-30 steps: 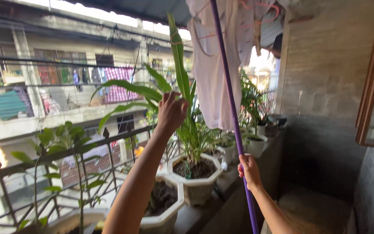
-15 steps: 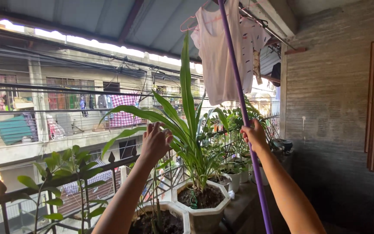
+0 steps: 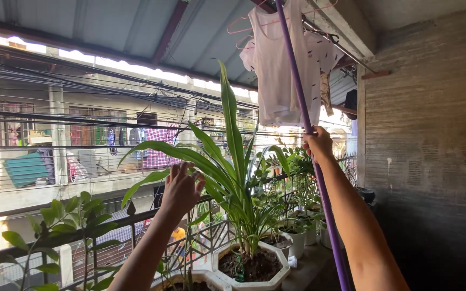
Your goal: The person takes clothes from a purple laundry basket, places them on pink hangers, and uses a purple pole to hang them on an overhead line. The person repeats this process for several items, including a white t-shirt and white tank tops.
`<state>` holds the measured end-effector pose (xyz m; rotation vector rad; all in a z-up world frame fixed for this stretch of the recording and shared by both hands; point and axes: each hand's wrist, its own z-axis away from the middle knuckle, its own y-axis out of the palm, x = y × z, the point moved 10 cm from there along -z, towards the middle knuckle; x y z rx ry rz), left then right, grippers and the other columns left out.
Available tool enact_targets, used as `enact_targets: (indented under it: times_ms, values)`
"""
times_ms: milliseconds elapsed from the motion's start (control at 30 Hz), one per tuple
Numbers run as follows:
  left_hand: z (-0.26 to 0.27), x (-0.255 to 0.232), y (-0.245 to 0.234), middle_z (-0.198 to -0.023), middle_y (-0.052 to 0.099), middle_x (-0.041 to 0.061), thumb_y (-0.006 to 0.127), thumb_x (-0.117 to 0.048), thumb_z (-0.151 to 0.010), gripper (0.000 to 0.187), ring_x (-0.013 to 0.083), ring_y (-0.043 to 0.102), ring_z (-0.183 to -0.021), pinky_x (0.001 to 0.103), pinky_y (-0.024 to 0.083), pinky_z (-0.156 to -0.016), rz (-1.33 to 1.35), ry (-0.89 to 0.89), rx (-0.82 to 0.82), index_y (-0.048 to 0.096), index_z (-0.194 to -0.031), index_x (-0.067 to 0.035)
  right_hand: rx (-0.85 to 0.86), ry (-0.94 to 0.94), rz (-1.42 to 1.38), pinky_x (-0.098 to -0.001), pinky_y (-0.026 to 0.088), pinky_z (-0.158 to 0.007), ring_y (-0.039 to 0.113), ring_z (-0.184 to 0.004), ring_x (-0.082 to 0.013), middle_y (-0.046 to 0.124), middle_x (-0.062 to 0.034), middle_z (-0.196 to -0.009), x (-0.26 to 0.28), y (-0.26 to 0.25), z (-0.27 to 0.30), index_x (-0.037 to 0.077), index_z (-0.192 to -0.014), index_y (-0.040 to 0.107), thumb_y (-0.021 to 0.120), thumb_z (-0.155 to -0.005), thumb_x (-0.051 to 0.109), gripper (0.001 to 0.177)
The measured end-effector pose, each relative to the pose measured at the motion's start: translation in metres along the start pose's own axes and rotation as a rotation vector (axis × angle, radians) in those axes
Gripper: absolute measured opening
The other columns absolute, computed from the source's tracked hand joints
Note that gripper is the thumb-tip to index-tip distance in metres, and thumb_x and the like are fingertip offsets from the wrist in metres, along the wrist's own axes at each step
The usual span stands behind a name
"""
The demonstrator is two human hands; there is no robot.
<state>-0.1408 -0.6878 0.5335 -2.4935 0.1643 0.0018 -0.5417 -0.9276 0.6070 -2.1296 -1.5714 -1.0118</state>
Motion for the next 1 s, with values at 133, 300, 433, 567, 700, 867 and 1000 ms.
enact_targets:
  times_ms: [133,300,433,567,700,867,1000]
  values:
    - [-0.003,0.007,0.019,-0.135,0.055,0.011,0.06,-0.032,-0.098,0.023,0.0311,0.048,-0.129,0.046,0.05,-0.099,-0.02,-0.005,-0.037,0.076,-0.109,-0.02,0.01,-0.034,-0.02,-0.0275,0.054,-0.036,0.069,-0.055,-0.0237,0.068,-0.0188,-0.08,-0.009,0.012,-0.035,-0.002,-0.115,0.068,0.066,-0.082,0.008,0.034]
    - [-0.001,0.024,0.042,-0.136,0.053,0.009,0.061,-0.035,-0.097,0.024,0.0311,0.047,-0.13,0.046,0.051,-0.099,-0.033,-0.038,-0.018,0.076,-0.108,-0.021,0.032,-0.038,-0.036,-0.0293,0.056,-0.037,0.072,-0.06,-0.0257,0.069,-0.0189,-0.082,-0.032,0.029,-0.071,0.0,-0.117,0.068,0.068,-0.085,0.01,0.034]
    - [0.001,0.027,0.051,-0.138,0.052,0.008,0.062,-0.036,-0.096,0.025,0.0329,0.047,-0.13,0.048,0.051,-0.098,-0.069,-0.046,-0.011,0.076,-0.109,-0.021,0.047,0.007,-0.056,-0.0301,0.056,-0.035,0.071,-0.057,-0.0265,0.068,-0.0182,-0.081,-0.028,0.031,-0.056,0.002,-0.117,0.069,0.068,-0.086,0.012,0.032]
    - [0.005,0.017,0.05,-0.136,0.053,0.008,0.06,-0.035,-0.097,0.024,0.0314,0.046,-0.132,0.047,0.051,-0.1,-0.047,-0.059,0.0,0.076,-0.111,-0.022,0.08,0.034,-0.081,-0.0268,0.056,-0.039,0.07,-0.059,-0.0233,0.067,-0.0166,-0.082,-0.036,0.034,-0.048,0.001,-0.118,0.067,0.064,-0.089,0.014,0.032]
    - [0.007,0.009,0.046,-0.136,0.054,0.009,0.062,-0.034,-0.096,0.023,0.0326,0.047,-0.132,0.049,0.051,-0.099,-0.036,-0.038,-0.001,0.076,-0.11,-0.022,0.072,0.035,-0.098,-0.0284,0.056,-0.038,0.07,-0.057,-0.0238,0.067,-0.0167,-0.081,-0.043,0.034,-0.049,0.002,-0.117,0.068,0.065,-0.088,0.014,0.031]
    - [0.012,0.002,0.043,-0.136,0.055,0.009,0.062,-0.034,-0.097,0.023,0.0315,0.047,-0.133,0.048,0.051,-0.1,-0.024,-0.037,0.016,0.076,-0.11,-0.022,0.086,0.022,-0.114,-0.0278,0.054,-0.037,0.068,-0.054,-0.0225,0.066,-0.0161,-0.078,-0.043,0.034,-0.042,0.002,-0.116,0.068,0.064,-0.087,0.014,0.032]
    - [0.019,0.001,0.039,-0.136,0.055,0.01,0.062,-0.034,-0.097,0.023,0.0314,0.047,-0.132,0.048,0.051,-0.1,-0.011,-0.045,0.024,0.077,-0.11,-0.022,0.1,0.029,-0.115,-0.0271,0.054,-0.038,0.068,-0.056,-0.0216,0.065,-0.0156,-0.079,-0.051,0.036,-0.041,0.0,-0.119,0.066,0.065,-0.087,0.013,0.034]
